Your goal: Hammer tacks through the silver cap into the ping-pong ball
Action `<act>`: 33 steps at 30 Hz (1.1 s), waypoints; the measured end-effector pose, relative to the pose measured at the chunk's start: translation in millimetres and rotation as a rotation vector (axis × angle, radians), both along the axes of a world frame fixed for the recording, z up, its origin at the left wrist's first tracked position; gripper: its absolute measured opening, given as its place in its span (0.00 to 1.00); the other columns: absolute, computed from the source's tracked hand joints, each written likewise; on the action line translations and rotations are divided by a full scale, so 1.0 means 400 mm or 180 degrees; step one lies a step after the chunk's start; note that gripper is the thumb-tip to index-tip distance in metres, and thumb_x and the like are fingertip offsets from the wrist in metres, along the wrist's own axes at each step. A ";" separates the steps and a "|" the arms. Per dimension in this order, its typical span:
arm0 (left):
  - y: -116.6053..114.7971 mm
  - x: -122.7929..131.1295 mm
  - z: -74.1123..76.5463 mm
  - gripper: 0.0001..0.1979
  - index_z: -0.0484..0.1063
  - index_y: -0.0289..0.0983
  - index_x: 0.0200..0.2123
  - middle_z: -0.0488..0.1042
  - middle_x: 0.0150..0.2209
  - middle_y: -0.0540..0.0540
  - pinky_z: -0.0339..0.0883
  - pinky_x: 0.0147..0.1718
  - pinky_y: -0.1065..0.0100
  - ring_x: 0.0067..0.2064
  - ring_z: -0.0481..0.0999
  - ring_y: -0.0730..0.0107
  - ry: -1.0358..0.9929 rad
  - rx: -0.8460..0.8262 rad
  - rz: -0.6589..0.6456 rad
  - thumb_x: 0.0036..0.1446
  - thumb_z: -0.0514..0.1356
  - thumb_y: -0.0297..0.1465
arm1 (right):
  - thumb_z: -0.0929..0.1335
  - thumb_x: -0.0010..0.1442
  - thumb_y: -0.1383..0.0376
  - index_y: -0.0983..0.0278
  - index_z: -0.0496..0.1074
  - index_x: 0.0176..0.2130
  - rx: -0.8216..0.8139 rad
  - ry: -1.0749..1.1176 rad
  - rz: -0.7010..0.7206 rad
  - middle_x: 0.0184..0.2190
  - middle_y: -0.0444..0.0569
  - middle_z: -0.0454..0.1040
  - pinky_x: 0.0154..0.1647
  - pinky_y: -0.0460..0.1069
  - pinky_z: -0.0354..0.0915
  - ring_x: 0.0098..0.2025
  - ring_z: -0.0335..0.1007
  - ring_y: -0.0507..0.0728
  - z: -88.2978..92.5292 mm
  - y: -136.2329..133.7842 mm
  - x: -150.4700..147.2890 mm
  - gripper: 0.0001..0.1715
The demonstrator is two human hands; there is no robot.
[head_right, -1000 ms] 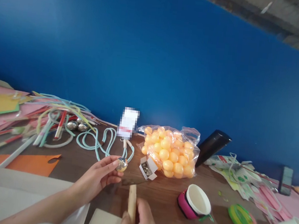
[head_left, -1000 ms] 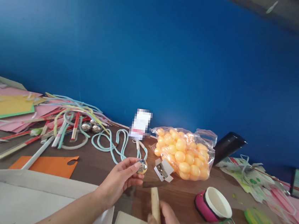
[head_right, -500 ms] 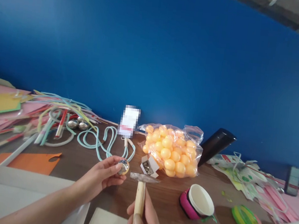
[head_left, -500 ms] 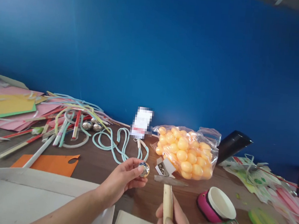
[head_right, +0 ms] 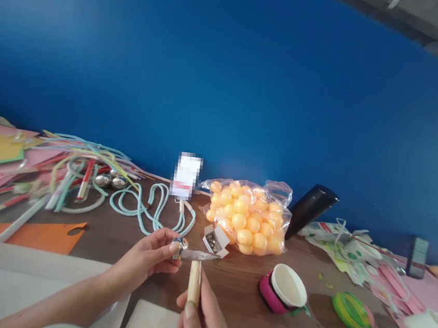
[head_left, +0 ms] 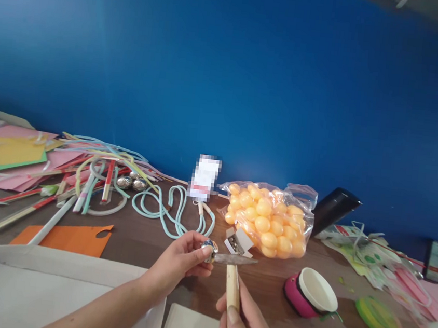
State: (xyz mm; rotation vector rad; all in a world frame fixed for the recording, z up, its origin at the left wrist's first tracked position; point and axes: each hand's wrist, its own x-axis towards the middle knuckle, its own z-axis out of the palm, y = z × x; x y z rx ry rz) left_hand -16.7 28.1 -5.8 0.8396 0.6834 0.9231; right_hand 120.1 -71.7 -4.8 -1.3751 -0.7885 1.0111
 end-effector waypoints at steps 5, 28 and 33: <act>-0.004 0.003 0.003 0.13 0.65 0.36 0.36 0.70 0.32 0.49 0.69 0.34 0.68 0.31 0.74 0.73 0.0070 0.0024 0.0015 0.50 0.62 0.36 | 0.70 0.48 0.51 0.65 0.68 0.53 -0.0029 0.0004 -0.0067 0.24 0.48 0.72 0.08 0.41 0.53 0.13 0.56 0.47 -0.006 0.002 -0.001 0.36; -0.009 0.013 0.010 0.15 0.64 0.36 0.36 0.69 0.32 0.49 0.70 0.31 0.67 0.29 0.72 0.74 0.0286 0.0092 0.0293 0.48 0.63 0.37 | 0.69 0.50 0.52 0.61 0.69 0.51 0.0140 -0.0138 0.0086 0.28 0.48 0.73 0.09 0.39 0.56 0.14 0.59 0.46 -0.023 0.001 0.004 0.30; -0.010 0.015 0.007 0.16 0.65 0.36 0.36 0.69 0.31 0.49 0.70 0.30 0.67 0.28 0.72 0.74 0.0281 0.0104 0.0352 0.47 0.63 0.38 | 0.69 0.50 0.53 0.61 0.68 0.52 0.0115 -0.0086 0.0075 0.28 0.47 0.72 0.09 0.39 0.56 0.14 0.59 0.46 -0.026 0.002 0.002 0.31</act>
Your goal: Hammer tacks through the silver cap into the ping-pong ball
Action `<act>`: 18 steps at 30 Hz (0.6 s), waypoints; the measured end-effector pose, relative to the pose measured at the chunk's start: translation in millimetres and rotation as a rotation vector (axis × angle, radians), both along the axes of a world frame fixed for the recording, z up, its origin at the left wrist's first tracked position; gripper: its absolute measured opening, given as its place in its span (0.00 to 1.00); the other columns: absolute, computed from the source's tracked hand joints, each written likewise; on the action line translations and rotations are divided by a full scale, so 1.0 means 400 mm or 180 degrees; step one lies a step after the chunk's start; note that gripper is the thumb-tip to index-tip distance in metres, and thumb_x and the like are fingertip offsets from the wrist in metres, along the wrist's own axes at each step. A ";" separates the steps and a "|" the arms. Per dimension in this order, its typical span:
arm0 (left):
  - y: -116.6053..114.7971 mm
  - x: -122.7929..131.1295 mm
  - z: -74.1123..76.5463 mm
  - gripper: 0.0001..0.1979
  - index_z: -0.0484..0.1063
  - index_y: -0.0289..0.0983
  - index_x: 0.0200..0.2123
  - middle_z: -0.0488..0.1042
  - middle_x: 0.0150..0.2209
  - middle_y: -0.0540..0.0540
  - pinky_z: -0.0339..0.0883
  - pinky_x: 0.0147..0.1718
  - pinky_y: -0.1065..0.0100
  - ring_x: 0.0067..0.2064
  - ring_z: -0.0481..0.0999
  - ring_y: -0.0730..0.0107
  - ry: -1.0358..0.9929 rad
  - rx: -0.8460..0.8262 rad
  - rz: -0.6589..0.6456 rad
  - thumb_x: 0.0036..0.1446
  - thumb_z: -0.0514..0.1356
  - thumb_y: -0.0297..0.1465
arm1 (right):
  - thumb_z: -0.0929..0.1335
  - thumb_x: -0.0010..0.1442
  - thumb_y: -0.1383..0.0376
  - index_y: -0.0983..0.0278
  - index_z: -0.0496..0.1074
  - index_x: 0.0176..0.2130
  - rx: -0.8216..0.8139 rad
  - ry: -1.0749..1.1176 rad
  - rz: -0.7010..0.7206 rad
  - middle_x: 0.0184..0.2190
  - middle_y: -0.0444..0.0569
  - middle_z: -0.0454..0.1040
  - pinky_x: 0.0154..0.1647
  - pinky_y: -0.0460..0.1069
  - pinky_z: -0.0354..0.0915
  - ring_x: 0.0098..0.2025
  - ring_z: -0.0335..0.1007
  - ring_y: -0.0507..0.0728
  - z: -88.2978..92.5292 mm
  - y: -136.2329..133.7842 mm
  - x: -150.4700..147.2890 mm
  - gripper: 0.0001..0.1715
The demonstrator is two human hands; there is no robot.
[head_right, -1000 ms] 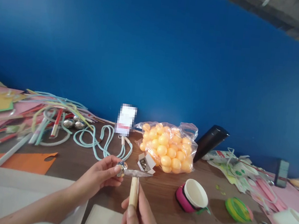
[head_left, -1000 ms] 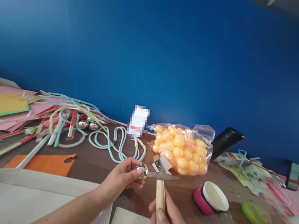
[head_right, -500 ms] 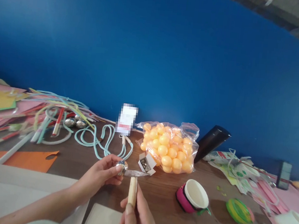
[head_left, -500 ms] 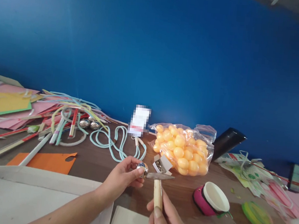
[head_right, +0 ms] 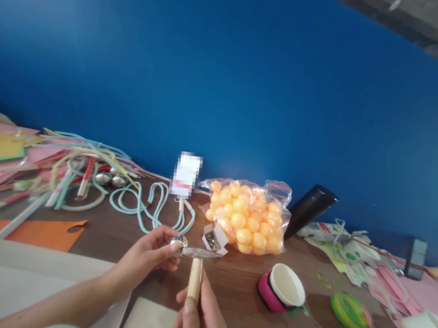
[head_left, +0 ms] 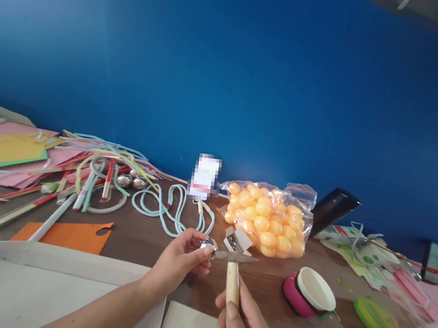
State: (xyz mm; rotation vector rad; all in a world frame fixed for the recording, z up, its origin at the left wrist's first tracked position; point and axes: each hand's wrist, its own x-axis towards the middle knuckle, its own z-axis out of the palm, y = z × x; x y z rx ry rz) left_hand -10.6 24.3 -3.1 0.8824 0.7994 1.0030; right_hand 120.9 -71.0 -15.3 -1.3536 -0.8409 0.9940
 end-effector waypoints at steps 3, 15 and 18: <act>0.000 0.001 0.000 0.16 0.65 0.36 0.35 0.69 0.29 0.50 0.70 0.30 0.67 0.28 0.72 0.74 0.0001 -0.0033 0.0063 0.46 0.64 0.38 | 0.69 0.50 0.52 0.62 0.69 0.51 0.0015 -0.0092 0.0053 0.28 0.47 0.72 0.09 0.39 0.56 0.14 0.59 0.46 -0.002 0.001 -0.003 0.31; 0.000 0.003 0.004 0.17 0.64 0.36 0.36 0.70 0.31 0.50 0.70 0.30 0.68 0.28 0.72 0.74 0.0071 0.0001 0.0098 0.47 0.63 0.39 | 0.69 0.52 0.53 0.61 0.68 0.52 0.0098 0.0009 -0.0060 0.28 0.47 0.71 0.09 0.38 0.55 0.14 0.59 0.45 -0.011 0.002 -0.007 0.30; -0.002 0.003 0.005 0.17 0.64 0.36 0.36 0.69 0.31 0.50 0.71 0.30 0.67 0.28 0.72 0.74 0.0104 0.0015 0.0092 0.46 0.64 0.39 | 0.69 0.52 0.53 0.61 0.67 0.52 0.0112 0.0012 -0.0041 0.28 0.47 0.72 0.08 0.38 0.55 0.14 0.59 0.46 -0.018 0.004 -0.006 0.31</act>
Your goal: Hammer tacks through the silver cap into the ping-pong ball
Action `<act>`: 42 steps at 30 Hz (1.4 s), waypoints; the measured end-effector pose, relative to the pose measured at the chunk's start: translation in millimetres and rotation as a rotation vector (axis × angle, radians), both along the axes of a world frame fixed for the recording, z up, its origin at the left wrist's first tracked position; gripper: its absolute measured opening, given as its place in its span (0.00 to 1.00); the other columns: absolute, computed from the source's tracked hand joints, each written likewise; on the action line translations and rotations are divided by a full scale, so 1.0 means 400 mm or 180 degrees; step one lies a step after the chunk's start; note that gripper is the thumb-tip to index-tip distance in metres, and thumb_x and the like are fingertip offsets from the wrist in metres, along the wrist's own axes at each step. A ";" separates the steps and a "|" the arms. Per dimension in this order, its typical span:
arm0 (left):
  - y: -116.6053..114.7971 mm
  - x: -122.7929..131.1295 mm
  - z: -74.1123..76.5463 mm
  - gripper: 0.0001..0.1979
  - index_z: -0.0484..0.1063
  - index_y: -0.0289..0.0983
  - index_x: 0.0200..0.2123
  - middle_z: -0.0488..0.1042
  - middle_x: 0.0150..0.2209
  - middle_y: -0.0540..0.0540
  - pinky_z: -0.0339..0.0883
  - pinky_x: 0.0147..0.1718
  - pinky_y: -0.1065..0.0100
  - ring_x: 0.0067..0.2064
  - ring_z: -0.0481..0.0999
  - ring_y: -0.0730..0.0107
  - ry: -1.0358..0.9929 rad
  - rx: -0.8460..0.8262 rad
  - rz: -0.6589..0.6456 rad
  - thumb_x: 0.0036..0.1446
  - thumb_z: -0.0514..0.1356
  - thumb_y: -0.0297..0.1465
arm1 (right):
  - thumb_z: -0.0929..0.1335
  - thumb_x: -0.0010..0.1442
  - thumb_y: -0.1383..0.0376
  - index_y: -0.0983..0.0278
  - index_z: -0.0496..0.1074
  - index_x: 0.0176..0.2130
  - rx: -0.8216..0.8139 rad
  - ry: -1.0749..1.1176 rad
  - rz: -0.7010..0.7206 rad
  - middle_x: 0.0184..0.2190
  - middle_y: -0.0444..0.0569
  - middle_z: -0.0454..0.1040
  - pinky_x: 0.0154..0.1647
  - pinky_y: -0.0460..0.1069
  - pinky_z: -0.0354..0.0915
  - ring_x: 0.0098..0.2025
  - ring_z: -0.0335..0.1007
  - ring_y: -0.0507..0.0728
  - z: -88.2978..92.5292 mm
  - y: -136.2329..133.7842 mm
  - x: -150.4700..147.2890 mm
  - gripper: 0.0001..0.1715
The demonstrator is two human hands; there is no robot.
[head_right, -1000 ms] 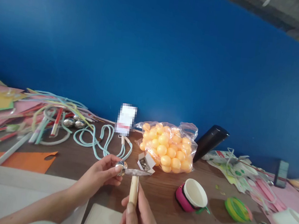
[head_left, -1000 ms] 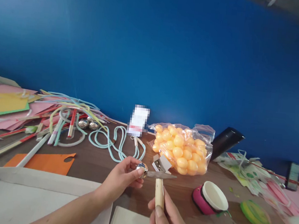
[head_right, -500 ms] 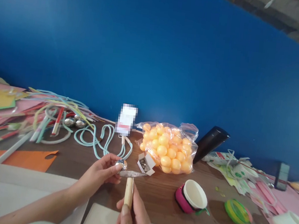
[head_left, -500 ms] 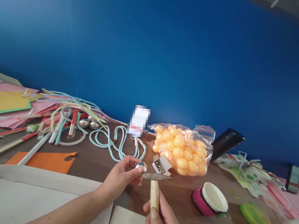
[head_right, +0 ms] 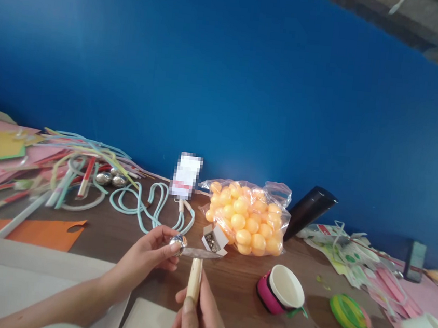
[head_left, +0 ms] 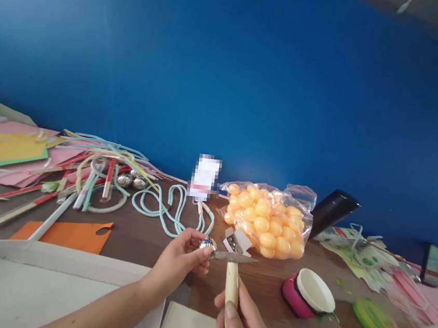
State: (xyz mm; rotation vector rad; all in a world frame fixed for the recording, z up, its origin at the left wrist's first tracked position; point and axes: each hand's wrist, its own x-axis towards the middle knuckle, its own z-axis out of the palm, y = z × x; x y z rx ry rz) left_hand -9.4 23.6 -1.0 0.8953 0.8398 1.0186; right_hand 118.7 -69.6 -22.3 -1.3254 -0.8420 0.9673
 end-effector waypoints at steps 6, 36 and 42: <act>-0.001 0.000 -0.002 0.18 0.64 0.36 0.36 0.69 0.29 0.50 0.71 0.29 0.67 0.29 0.72 0.73 0.0004 0.0043 0.0000 0.46 0.64 0.39 | 0.69 0.51 0.52 0.63 0.66 0.54 -0.0031 -0.0047 -0.0033 0.28 0.48 0.72 0.07 0.39 0.54 0.13 0.57 0.46 0.004 0.003 0.000 0.34; -0.005 0.007 -0.011 0.17 0.64 0.37 0.36 0.69 0.27 0.51 0.70 0.26 0.70 0.26 0.71 0.74 0.0063 0.0174 0.0063 0.45 0.64 0.38 | 0.71 0.45 0.48 0.66 0.72 0.45 -0.0148 0.0039 -0.0136 0.25 0.47 0.71 0.07 0.39 0.52 0.12 0.54 0.44 0.015 0.013 -0.007 0.32; -0.006 0.008 -0.014 0.17 0.64 0.37 0.36 0.68 0.27 0.52 0.70 0.26 0.70 0.26 0.71 0.74 0.0037 0.0237 0.0017 0.45 0.64 0.37 | 0.71 0.46 0.49 0.65 0.72 0.45 -0.0115 0.0096 -0.0183 0.25 0.47 0.71 0.08 0.39 0.52 0.12 0.56 0.44 0.016 0.013 -0.011 0.32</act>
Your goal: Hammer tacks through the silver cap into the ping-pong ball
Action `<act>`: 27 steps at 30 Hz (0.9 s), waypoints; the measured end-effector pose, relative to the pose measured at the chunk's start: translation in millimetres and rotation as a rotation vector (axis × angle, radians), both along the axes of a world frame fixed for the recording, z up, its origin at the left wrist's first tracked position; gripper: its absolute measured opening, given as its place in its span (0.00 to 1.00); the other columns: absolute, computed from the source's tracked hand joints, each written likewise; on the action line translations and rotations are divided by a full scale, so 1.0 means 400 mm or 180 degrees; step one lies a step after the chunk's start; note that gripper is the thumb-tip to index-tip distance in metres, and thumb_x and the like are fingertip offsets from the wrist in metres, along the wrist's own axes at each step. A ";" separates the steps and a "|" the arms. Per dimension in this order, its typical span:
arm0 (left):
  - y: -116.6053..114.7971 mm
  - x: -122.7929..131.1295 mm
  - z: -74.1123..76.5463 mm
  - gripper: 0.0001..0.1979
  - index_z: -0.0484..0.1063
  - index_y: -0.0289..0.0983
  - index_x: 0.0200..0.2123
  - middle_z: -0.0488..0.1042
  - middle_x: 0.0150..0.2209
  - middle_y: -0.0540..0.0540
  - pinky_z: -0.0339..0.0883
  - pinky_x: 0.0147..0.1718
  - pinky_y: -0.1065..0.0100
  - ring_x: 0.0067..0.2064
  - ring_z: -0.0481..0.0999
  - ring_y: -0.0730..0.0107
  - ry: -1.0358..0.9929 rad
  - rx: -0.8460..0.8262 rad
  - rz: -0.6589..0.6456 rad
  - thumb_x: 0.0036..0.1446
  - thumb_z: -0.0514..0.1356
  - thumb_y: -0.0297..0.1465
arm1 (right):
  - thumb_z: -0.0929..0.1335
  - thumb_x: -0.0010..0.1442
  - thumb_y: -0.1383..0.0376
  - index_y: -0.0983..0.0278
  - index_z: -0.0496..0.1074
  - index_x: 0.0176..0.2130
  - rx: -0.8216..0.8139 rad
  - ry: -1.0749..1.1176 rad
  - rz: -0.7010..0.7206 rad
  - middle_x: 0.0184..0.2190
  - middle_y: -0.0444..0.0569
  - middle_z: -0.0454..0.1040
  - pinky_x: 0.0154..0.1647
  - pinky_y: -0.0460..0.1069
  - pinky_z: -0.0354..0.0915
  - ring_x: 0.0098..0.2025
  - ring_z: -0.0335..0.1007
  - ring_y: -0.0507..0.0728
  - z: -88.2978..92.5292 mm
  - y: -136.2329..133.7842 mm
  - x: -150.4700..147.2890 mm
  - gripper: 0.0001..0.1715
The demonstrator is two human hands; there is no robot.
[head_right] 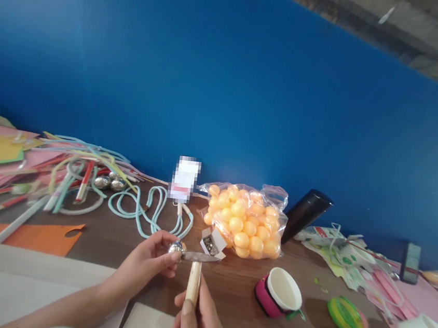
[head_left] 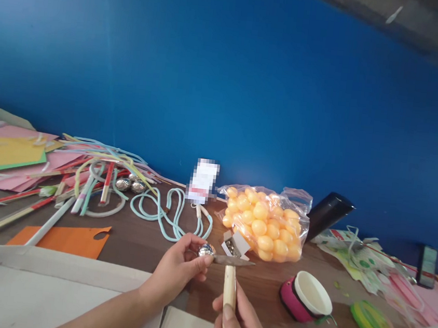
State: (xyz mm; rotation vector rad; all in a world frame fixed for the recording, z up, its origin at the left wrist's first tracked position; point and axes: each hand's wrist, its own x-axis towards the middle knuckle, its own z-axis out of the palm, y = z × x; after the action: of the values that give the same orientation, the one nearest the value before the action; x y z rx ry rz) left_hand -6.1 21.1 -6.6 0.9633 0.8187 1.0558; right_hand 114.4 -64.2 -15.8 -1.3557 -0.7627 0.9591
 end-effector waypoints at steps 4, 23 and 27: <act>0.001 0.001 -0.004 0.17 0.63 0.37 0.36 0.68 0.28 0.52 0.69 0.26 0.70 0.27 0.71 0.75 0.0010 0.0019 -0.0031 0.46 0.64 0.37 | 0.70 0.45 0.48 0.65 0.73 0.44 0.0024 -0.0030 -0.0014 0.25 0.47 0.71 0.08 0.40 0.52 0.12 0.57 0.45 -0.003 0.000 0.000 0.32; 0.002 0.001 -0.037 0.17 0.63 0.36 0.39 0.67 0.26 0.52 0.67 0.25 0.70 0.27 0.70 0.74 0.0209 0.0267 -0.0206 0.48 0.62 0.38 | 0.70 0.47 0.50 0.68 0.69 0.49 -0.0062 -0.0095 -0.0046 0.26 0.49 0.73 0.07 0.39 0.52 0.11 0.54 0.44 -0.008 0.003 0.004 0.36; 0.000 0.001 -0.033 0.17 0.63 0.36 0.39 0.67 0.26 0.51 0.67 0.26 0.70 0.27 0.70 0.74 0.0248 0.0248 -0.0248 0.49 0.62 0.38 | 0.71 0.45 0.48 0.67 0.71 0.45 -0.0064 -0.0018 -0.0009 0.25 0.47 0.72 0.07 0.39 0.53 0.12 0.56 0.45 0.005 0.002 0.004 0.34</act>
State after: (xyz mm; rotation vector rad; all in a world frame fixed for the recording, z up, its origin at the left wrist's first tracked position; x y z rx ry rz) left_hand -5.8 21.1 -19.7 1.0995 0.8020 0.9939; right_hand 116.0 -63.5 -13.7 -1.3771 -0.7571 0.9632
